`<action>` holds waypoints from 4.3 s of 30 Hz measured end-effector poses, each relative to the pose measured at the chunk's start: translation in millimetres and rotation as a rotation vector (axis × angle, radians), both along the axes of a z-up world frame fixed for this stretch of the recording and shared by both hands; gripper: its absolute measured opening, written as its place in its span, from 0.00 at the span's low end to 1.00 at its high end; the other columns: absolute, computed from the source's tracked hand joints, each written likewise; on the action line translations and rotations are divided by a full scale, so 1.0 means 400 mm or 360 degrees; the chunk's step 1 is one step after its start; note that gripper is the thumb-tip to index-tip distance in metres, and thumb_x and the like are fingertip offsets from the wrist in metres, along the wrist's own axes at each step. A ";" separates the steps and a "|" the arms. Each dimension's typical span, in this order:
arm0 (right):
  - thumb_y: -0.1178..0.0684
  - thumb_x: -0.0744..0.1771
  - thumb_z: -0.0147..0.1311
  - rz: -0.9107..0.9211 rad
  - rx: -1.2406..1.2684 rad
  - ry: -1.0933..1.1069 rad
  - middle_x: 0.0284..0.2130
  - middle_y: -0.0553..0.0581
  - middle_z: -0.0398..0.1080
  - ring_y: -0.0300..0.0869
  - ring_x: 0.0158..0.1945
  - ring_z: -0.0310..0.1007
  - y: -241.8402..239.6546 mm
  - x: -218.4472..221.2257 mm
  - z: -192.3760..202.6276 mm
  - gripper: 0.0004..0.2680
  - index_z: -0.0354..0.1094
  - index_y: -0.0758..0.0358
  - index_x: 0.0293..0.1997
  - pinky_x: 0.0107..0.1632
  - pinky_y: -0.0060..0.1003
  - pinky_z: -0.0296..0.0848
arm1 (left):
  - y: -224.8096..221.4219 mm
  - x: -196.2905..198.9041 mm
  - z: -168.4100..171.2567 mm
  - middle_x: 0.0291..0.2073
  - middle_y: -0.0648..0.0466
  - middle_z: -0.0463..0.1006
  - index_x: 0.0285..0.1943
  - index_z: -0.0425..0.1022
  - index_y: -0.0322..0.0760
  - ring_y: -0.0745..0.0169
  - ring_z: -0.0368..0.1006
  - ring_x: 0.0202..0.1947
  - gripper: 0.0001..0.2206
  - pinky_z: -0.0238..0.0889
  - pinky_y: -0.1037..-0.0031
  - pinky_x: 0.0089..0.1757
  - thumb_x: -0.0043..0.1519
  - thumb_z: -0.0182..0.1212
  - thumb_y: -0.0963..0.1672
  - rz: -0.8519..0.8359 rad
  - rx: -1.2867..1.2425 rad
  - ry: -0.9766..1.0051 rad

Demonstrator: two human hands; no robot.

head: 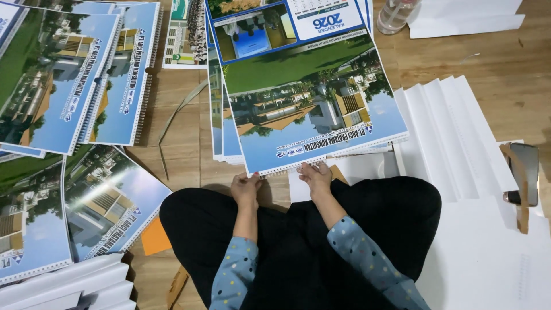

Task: The person is organizing and stacking printed calendars and white paper inserts on the floor of a print shop.

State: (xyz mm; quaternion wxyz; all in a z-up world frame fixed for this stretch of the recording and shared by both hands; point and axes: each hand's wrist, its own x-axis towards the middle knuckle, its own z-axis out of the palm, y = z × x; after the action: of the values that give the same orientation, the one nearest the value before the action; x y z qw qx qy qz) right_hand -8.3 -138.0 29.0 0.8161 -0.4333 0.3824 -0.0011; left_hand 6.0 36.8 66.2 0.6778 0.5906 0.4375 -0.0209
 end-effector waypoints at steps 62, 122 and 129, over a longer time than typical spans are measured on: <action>0.51 0.62 0.57 -0.0285 -0.0202 0.0134 0.22 0.56 0.57 0.52 0.21 0.72 -0.059 -0.033 0.058 0.13 0.54 0.64 0.40 0.28 0.43 0.78 | 0.055 0.008 0.131 0.19 0.42 0.73 0.38 0.68 0.25 0.56 0.70 0.14 0.15 0.65 0.72 0.18 0.49 0.67 0.42 -0.1138 0.0292 -0.0064; 0.68 0.63 0.33 0.0221 -0.0616 -0.0351 0.53 0.66 0.54 0.48 0.50 0.57 -0.053 -0.097 0.368 0.18 0.42 0.72 0.60 0.48 0.34 0.58 | 0.124 0.001 0.343 0.45 0.48 0.73 0.64 0.52 0.37 0.60 0.70 0.42 0.23 0.62 0.75 0.42 0.58 0.45 0.39 -0.1261 0.0127 -0.0861; 0.67 0.62 0.36 0.0227 0.0118 -0.0457 0.46 0.59 0.56 0.45 0.45 0.57 0.163 0.030 0.350 0.19 0.46 0.61 0.59 0.47 0.39 0.59 | 0.396 -0.083 0.352 0.27 0.52 0.74 0.53 0.64 0.32 0.71 0.65 0.21 0.15 0.61 0.82 0.25 0.57 0.47 0.42 -0.0783 0.0204 -0.0835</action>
State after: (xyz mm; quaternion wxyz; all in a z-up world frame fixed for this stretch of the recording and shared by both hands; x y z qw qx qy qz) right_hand 3.6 -73.0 169.2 0.8758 -0.4243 0.2297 0.0091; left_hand -27.3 195.2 206.9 0.7032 0.7047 0.0938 -0.0036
